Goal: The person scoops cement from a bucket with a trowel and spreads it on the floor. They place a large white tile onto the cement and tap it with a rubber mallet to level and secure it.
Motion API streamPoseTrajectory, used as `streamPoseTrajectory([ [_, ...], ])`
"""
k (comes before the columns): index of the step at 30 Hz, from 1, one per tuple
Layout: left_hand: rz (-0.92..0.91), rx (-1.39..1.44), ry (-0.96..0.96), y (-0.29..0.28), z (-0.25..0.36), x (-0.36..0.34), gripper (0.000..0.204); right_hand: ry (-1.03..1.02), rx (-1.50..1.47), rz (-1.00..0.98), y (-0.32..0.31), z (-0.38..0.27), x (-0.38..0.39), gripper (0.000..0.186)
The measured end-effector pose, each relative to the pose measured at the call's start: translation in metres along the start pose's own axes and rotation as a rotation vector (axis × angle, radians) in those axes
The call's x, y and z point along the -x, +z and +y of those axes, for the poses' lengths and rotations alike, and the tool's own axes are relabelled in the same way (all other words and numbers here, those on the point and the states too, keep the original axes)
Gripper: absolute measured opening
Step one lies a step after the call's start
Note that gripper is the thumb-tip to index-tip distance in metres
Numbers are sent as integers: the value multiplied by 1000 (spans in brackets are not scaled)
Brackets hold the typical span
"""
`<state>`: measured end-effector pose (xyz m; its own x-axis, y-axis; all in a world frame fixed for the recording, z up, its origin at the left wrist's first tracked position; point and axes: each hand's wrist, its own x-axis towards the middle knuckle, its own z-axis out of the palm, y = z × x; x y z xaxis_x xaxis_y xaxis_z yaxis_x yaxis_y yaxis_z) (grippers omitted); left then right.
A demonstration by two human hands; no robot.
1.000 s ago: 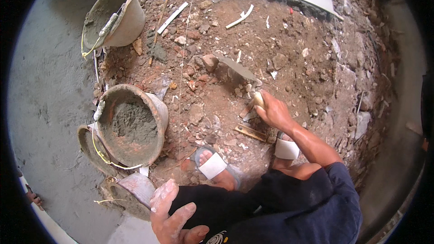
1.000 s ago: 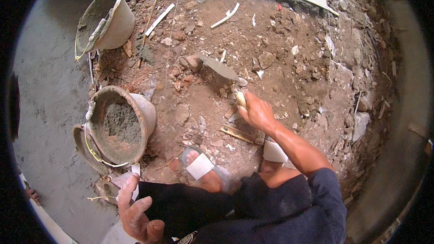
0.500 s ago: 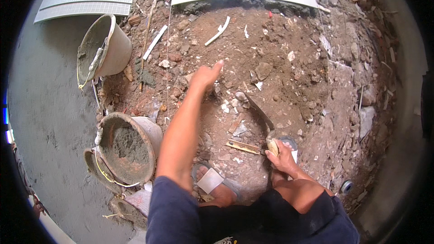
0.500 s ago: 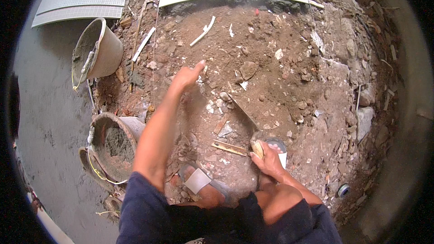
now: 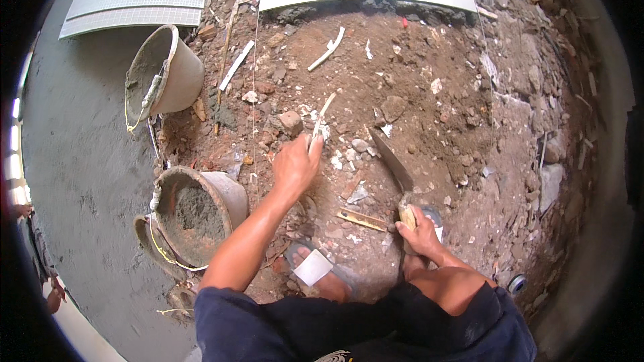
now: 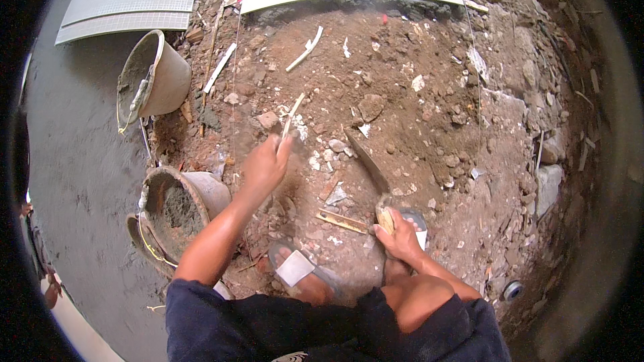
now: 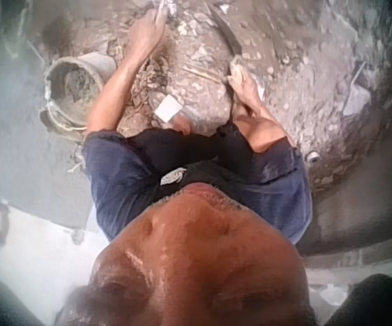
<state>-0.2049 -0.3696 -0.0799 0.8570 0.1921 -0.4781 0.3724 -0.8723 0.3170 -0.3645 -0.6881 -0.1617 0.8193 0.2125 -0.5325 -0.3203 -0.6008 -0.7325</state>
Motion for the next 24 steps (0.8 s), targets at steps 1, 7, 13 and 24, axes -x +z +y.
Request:
streamPoseTrajectory([
  [1, 144, -21, 9, 10, 6, -13, 54, 2, -12, 4, -1, 0, -1, 59],
  [7, 165, -6, 177, 18, -11, -65, 54, 31, -67, -40, -20, -18, 0, 56],
  [13, -47, -56, 394, -31, -64, 53, 48, -85, 58, 25, -66, -75, -69, 52],
  [24, 1227, 172, -607, -53, -224, 262, 72, -177, 308, 174, -54, -35, -51, 44],
])
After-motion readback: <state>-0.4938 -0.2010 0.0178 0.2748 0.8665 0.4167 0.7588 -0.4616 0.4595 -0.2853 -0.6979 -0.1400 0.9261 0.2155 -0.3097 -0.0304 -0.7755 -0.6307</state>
